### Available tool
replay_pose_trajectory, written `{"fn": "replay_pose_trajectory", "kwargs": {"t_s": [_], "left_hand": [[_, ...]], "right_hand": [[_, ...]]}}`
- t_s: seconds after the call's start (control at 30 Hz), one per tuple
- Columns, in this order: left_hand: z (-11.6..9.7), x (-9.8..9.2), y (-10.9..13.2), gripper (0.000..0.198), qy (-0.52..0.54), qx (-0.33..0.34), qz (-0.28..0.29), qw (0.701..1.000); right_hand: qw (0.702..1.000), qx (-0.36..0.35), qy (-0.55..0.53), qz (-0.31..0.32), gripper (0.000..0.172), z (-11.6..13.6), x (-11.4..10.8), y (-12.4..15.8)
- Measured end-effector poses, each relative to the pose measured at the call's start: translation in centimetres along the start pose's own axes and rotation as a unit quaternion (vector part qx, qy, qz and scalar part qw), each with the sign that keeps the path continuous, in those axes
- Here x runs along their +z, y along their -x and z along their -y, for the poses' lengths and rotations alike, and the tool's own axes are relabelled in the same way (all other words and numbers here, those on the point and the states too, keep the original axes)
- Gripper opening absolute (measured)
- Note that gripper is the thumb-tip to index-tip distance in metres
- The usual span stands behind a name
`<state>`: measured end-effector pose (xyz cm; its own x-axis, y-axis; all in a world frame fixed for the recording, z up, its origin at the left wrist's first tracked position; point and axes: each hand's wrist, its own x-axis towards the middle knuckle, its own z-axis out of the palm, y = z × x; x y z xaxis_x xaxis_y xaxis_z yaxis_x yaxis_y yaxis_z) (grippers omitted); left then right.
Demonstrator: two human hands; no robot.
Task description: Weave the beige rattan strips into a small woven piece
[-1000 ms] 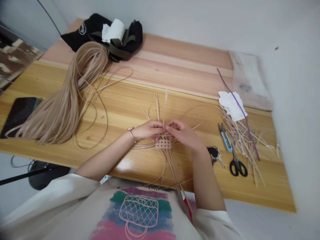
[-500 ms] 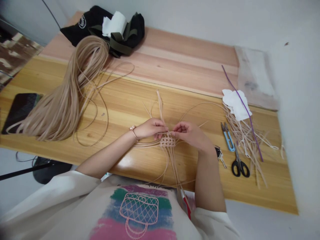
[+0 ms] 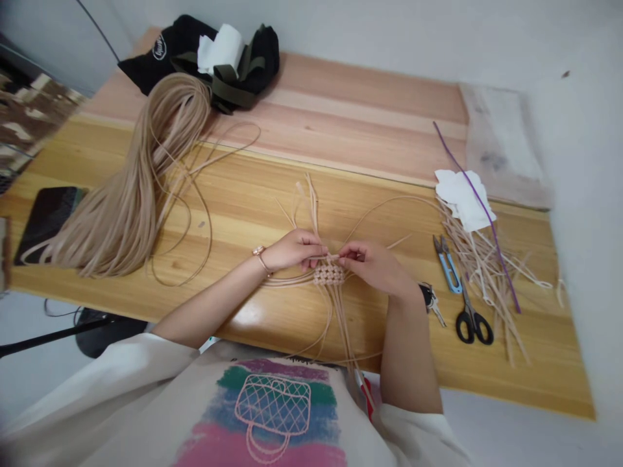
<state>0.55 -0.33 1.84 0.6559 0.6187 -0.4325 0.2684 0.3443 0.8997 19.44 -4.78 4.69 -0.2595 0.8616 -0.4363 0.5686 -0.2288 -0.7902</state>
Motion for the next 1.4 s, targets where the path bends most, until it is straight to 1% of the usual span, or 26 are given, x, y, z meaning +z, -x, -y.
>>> {"fn": "replay_pose_trajectory", "kwargs": {"t_s": [0.1,0.2,0.27,0.4,0.47,0.53,0.6,0.67,0.73,0.83,0.97,1.03,1.13,1.3,1.4], "left_hand": [[0.1,0.0,0.0,0.018,0.002,-0.005,-0.001,1.000],[0.1,0.1,0.0,0.017,0.004,-0.004,-0.003,1.000],[0.1,0.1,0.0,0.017,0.009,-0.002,-0.005,1.000],[0.0,0.2,0.0,0.015,0.017,0.003,0.002,1.000],[0.0,0.3,-0.1,0.014,0.017,0.009,-0.003,1.000],[-0.1,0.5,0.0,0.015,0.018,0.017,-0.022,0.999],[-0.2,0.7,0.0,0.015,0.023,0.021,-0.040,0.999],[-0.2,0.9,0.0,0.016,0.033,0.018,-0.044,0.998],[-0.2,1.0,0.1,0.015,0.033,0.017,-0.048,0.998],[-0.3,0.8,0.1,0.016,0.016,0.025,-0.066,0.997],[-0.4,0.6,0.2,0.017,-0.007,0.056,-0.089,0.994],[-0.5,0.5,0.3,0.016,-0.022,0.068,-0.083,0.994],[-0.6,0.4,0.4,0.017,-0.061,0.069,-0.068,0.993],[-1.0,0.3,0.7,0.022,-0.087,0.037,-0.052,0.994],[-1.2,0.1,1.0,0.021,-0.102,0.036,-0.031,0.994]], "right_hand": [[0.999,-0.033,0.000,0.013,0.029,-0.2,0.0,0.0],[0.999,-0.049,-0.011,0.004,0.028,-0.5,0.0,0.2],[0.999,-0.043,-0.018,-0.011,0.028,-0.7,0.1,0.4],[0.999,-0.009,-0.006,-0.038,0.033,-0.9,0.0,0.8],[0.999,-0.023,-0.012,-0.035,0.030,-0.8,0.0,0.9],[0.998,-0.040,-0.025,-0.032,0.027,-0.8,-0.1,0.9],[0.998,-0.040,-0.030,-0.027,0.026,-0.8,-0.2,0.9],[0.999,-0.039,-0.031,-0.021,0.027,-0.9,-0.3,1.0],[0.999,-0.045,-0.019,-0.023,0.028,-0.9,-0.3,1.1],[0.997,-0.064,0.026,-0.030,0.029,-0.7,-0.1,1.1],[0.992,-0.079,0.081,-0.048,0.025,0.1,0.3,1.1],[0.993,-0.070,0.077,-0.054,0.024,0.5,0.4,1.1],[0.996,-0.057,0.053,-0.048,0.022,0.8,0.6,1.1],[0.995,-0.061,0.056,-0.057,0.020,0.5,0.6,1.2],[0.995,-0.068,0.055,-0.047,0.021,0.4,0.6,1.1]]}}
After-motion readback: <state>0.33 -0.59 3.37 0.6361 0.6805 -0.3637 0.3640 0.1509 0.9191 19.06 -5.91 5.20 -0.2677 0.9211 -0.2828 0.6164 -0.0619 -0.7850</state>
